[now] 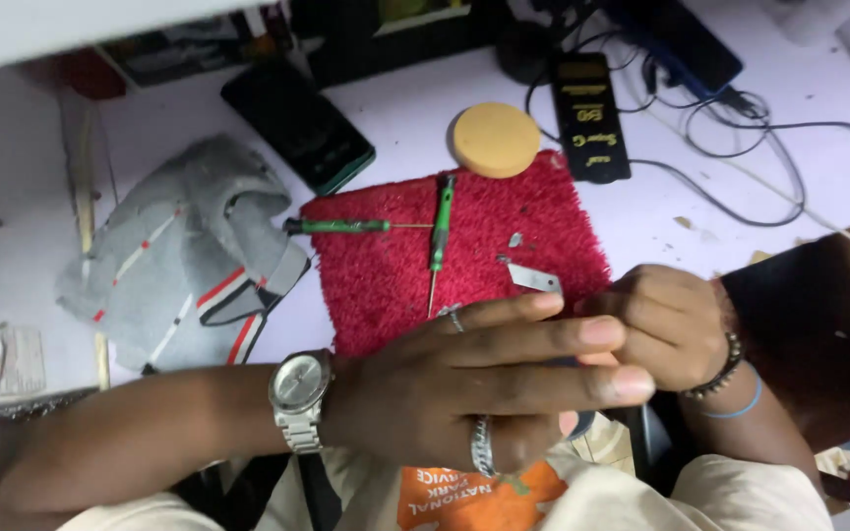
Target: Scraping and cleaning a small electronic component using a small metal tool on a repair bench.
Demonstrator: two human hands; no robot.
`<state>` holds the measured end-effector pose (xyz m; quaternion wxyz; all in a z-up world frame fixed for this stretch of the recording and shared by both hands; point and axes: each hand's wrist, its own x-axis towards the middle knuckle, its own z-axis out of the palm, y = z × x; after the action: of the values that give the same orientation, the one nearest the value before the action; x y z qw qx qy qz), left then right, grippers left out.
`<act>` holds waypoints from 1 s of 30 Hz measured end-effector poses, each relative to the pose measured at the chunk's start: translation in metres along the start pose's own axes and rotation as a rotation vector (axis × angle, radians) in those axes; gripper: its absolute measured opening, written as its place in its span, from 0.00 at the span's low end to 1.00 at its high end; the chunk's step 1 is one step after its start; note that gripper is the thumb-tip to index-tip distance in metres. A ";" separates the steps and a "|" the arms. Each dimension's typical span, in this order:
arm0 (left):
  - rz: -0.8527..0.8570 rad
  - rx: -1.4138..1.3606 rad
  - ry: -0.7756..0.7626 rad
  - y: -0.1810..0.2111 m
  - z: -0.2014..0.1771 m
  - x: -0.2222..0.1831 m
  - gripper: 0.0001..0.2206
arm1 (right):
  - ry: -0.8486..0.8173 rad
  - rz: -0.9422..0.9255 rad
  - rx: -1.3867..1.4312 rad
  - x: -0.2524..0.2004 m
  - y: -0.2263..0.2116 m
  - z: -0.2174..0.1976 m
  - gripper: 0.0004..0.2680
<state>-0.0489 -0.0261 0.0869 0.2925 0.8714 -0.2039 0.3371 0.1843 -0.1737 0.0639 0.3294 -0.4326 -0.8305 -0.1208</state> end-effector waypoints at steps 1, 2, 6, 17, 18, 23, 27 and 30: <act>0.010 -0.001 -0.002 0.000 0.003 -0.004 0.15 | 0.002 0.001 -0.010 -0.018 0.001 0.001 0.09; -0.035 -0.039 0.018 0.000 0.005 -0.008 0.16 | 0.010 0.025 -0.031 -0.035 0.002 0.002 0.09; -0.149 -0.174 0.079 -0.002 0.015 -0.021 0.19 | 0.183 -0.002 0.024 -0.064 -0.003 0.008 0.12; -0.692 -1.037 0.292 -0.049 0.032 -0.016 0.04 | -0.130 -0.024 0.873 0.073 -0.057 -0.022 0.15; -0.734 -1.035 0.280 -0.053 0.034 -0.019 0.04 | -0.111 -0.049 0.909 0.071 -0.057 -0.019 0.16; -0.709 -1.057 0.265 -0.050 0.035 -0.019 0.06 | -0.057 -0.023 0.447 0.072 -0.055 -0.013 0.07; -0.699 -1.138 0.329 -0.051 0.042 -0.025 0.15 | -0.119 0.165 -0.439 0.038 -0.043 0.015 0.16; -0.796 -1.275 0.304 -0.050 0.040 -0.023 0.15 | -0.143 0.154 -0.456 0.040 -0.036 0.020 0.17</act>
<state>-0.0187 -0.0111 0.0278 0.8626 0.4861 0.0128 0.1398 0.1301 -0.1604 0.0779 0.1717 -0.5651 -0.7677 -0.2488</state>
